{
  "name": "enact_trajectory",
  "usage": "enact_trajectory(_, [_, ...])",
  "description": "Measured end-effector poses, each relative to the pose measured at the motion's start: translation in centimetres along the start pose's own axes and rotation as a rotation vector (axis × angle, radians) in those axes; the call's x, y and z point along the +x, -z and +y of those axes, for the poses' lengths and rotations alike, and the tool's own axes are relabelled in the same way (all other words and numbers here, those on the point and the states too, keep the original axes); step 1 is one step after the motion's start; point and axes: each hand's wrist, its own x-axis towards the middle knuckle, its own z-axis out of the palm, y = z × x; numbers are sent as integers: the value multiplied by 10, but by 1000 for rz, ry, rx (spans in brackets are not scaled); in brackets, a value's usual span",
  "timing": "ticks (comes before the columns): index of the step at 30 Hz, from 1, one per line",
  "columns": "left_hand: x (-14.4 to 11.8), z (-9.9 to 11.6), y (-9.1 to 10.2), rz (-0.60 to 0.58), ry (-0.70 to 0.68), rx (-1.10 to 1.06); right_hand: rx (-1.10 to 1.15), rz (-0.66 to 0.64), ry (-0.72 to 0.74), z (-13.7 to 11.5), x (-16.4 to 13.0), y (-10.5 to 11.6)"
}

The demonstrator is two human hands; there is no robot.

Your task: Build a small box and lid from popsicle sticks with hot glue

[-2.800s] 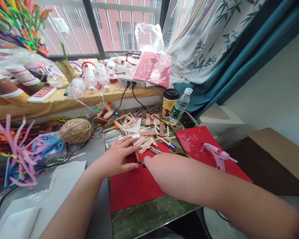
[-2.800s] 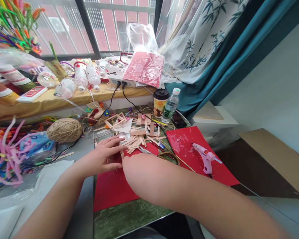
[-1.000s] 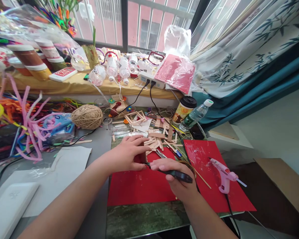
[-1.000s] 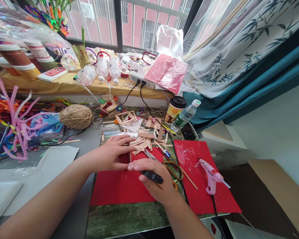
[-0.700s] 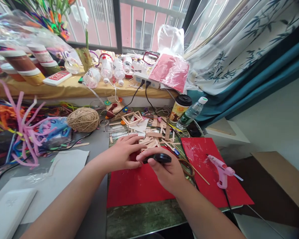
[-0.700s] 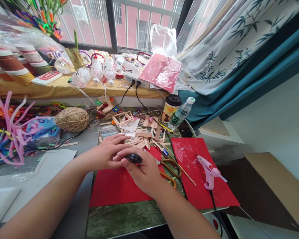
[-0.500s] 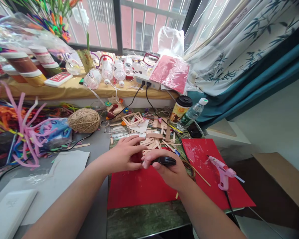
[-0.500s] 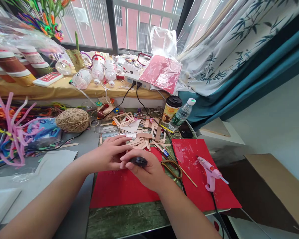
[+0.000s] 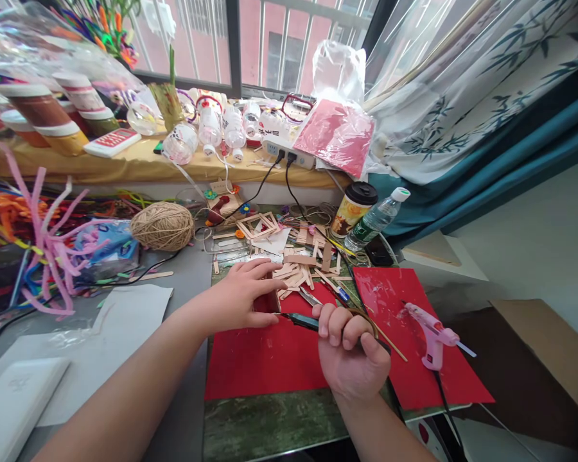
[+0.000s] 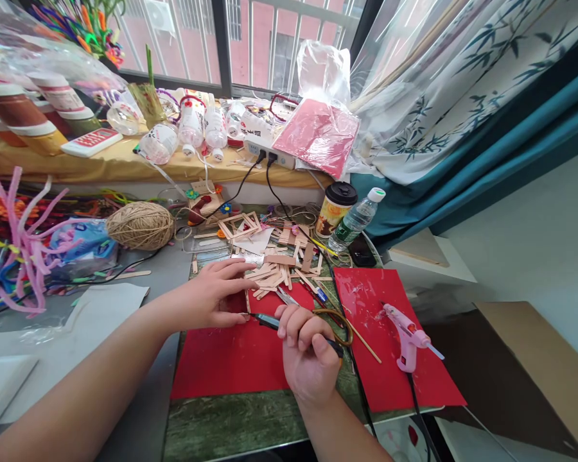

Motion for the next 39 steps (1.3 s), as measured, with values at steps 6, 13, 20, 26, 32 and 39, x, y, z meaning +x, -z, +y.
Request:
enact_trajectory(6, [0, 1, 1, -16, 7, 29, 177, 37, -1, 4, -4, 2])
enact_trajectory(13, [-1, 0, 2, -28, 32, 44, 159, -125, -140, 7, -17, 40])
enact_trajectory(20, [0, 1, 4, -37, 31, 39, -424, -557, -449, -21, -21, 112])
enact_trajectory(26, [0, 1, 2, -18, 26, 27, -818, -653, -600, -15, -24, 95])
enact_trajectory(32, [1, 1, 2, -29, 29, 39, -1097, -594, -374, 3, -26, 63])
enact_trajectory(39, [0, 0, 3, -47, 48, 43, -1324, -650, -146, 26, -34, 63])
